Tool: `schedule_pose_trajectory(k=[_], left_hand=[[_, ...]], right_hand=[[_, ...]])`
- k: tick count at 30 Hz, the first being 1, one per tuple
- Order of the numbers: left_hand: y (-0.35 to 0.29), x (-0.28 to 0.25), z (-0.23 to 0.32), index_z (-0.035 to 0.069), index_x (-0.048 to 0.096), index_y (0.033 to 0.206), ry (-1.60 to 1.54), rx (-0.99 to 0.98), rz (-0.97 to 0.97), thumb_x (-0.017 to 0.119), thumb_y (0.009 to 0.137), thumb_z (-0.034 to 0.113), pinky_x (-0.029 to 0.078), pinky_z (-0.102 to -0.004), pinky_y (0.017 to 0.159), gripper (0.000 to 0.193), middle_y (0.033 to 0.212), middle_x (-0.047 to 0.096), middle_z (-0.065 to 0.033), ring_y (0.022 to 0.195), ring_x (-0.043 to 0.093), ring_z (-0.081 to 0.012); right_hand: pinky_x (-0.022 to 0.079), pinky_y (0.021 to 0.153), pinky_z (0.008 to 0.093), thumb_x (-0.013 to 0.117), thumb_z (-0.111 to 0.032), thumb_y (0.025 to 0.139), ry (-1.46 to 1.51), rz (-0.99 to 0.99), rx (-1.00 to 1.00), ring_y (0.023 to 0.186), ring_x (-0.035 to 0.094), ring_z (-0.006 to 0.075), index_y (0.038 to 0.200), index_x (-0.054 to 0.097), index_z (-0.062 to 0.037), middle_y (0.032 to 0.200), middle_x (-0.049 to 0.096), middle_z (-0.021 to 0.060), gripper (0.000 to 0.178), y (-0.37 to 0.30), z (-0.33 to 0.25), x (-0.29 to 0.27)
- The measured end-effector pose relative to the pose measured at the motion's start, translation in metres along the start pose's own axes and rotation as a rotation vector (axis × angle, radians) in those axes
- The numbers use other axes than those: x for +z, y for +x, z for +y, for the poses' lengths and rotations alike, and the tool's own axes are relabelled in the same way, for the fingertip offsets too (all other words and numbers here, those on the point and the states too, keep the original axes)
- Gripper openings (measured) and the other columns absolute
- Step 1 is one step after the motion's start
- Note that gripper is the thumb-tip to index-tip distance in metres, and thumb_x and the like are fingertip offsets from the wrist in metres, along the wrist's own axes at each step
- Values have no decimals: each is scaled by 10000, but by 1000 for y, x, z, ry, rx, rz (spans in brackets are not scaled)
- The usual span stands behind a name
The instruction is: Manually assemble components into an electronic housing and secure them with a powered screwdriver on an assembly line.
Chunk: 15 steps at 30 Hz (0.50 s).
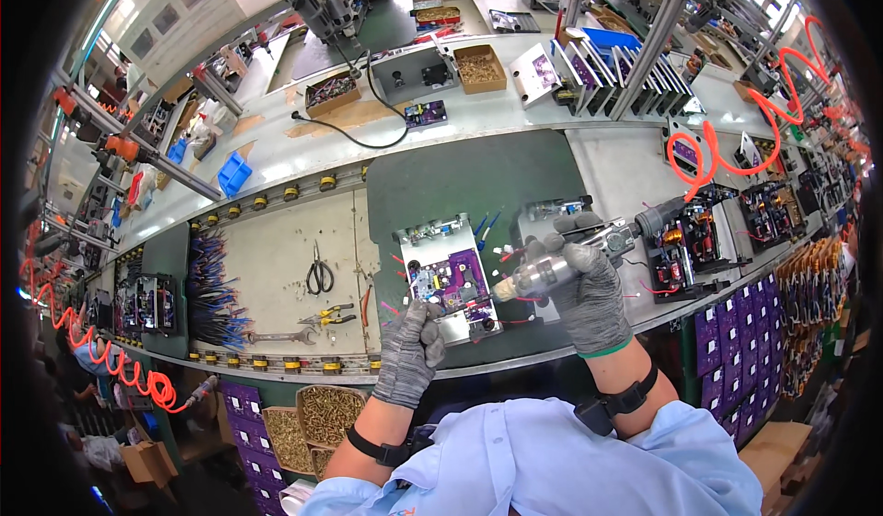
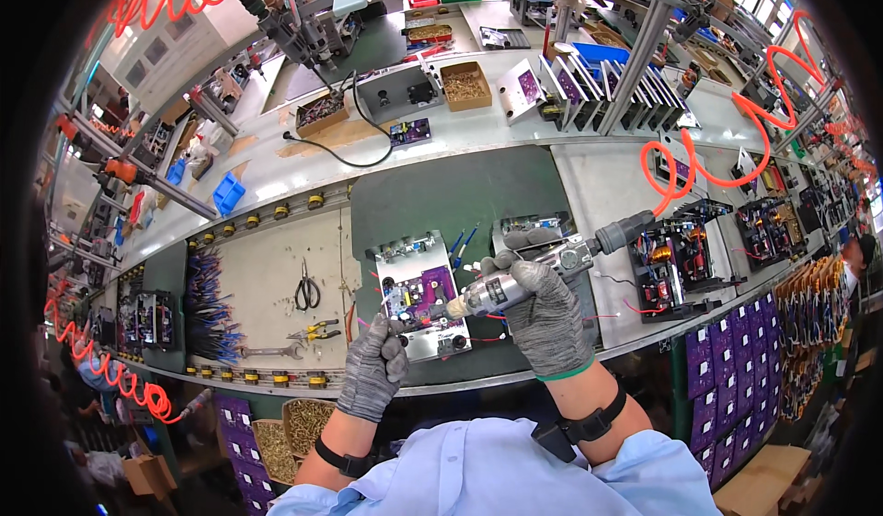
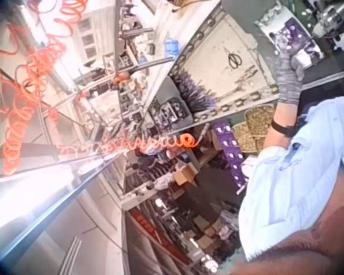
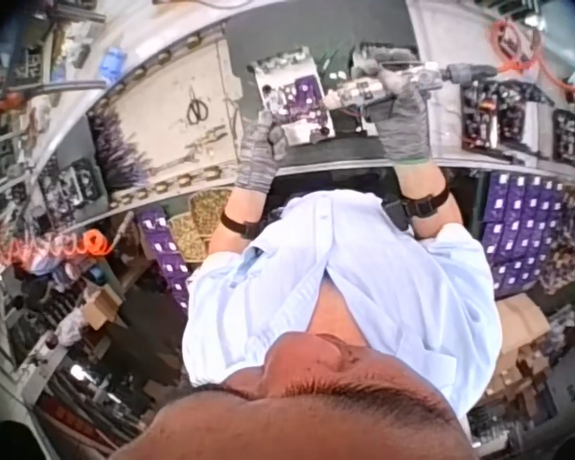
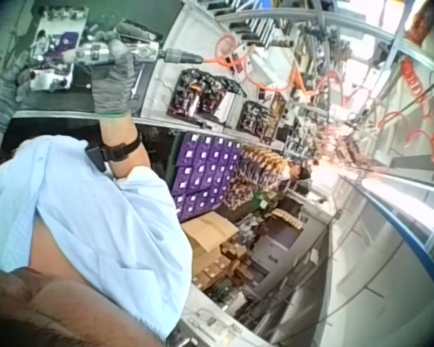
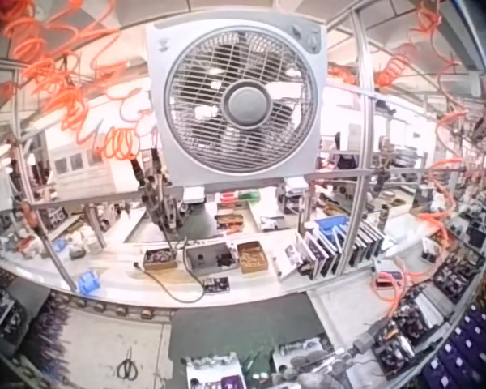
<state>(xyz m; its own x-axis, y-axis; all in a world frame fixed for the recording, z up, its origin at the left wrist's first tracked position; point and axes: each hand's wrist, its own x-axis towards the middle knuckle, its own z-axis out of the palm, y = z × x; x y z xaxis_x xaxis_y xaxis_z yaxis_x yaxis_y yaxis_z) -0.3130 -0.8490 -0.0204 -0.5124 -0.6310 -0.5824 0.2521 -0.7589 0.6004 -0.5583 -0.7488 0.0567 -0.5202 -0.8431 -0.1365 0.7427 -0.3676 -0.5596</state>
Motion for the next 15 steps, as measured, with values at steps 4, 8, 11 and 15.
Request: schedule_pose_trajectory(k=[4, 8, 11, 15], left_hand=[[0, -3, -3, 58, 648, 1019, -153, -100, -81, 579, 1066, 386, 345, -246, 346, 338, 599, 505, 29, 422, 477, -117], [0, 1, -3, 58, 651, 1027, -210, -147, -89, 582, 1064, 387, 335, -259, 346, 338, 580, 483, 29, 416, 464, -132], [0, 0, -3, 57, 652, 1031, -225, -156, -87, 581, 1064, 387, 328, -262, 347, 340, 580, 477, 30, 414, 450, -132], [-2, 1, 0, 56, 657, 1032, -260, -155, -55, 574, 1067, 392, 332, -264, 349, 348, 589, 479, 27, 414, 446, -130]], right_hand=[[592, 1014, 456, 749, -12, 868, -7, -75, -6, 1031, 724, 245, 1190, 627, -77, 1080, 715, 100, 351, -3, -5, 10], [594, 1008, 452, 771, -16, 859, -56, -59, -52, 1029, 723, 244, 1205, 631, -95, 1104, 712, 86, 382, -3, 3, 11], [592, 1000, 448, 785, -22, 857, -71, -135, -55, 1053, 715, 251, 1215, 631, -100, 1102, 711, 77, 397, 1, 7, 6], [588, 989, 465, 782, -18, 867, -89, -204, -77, 1074, 705, 268, 1245, 612, -103, 1117, 700, 88, 423, -11, 13, 23]])
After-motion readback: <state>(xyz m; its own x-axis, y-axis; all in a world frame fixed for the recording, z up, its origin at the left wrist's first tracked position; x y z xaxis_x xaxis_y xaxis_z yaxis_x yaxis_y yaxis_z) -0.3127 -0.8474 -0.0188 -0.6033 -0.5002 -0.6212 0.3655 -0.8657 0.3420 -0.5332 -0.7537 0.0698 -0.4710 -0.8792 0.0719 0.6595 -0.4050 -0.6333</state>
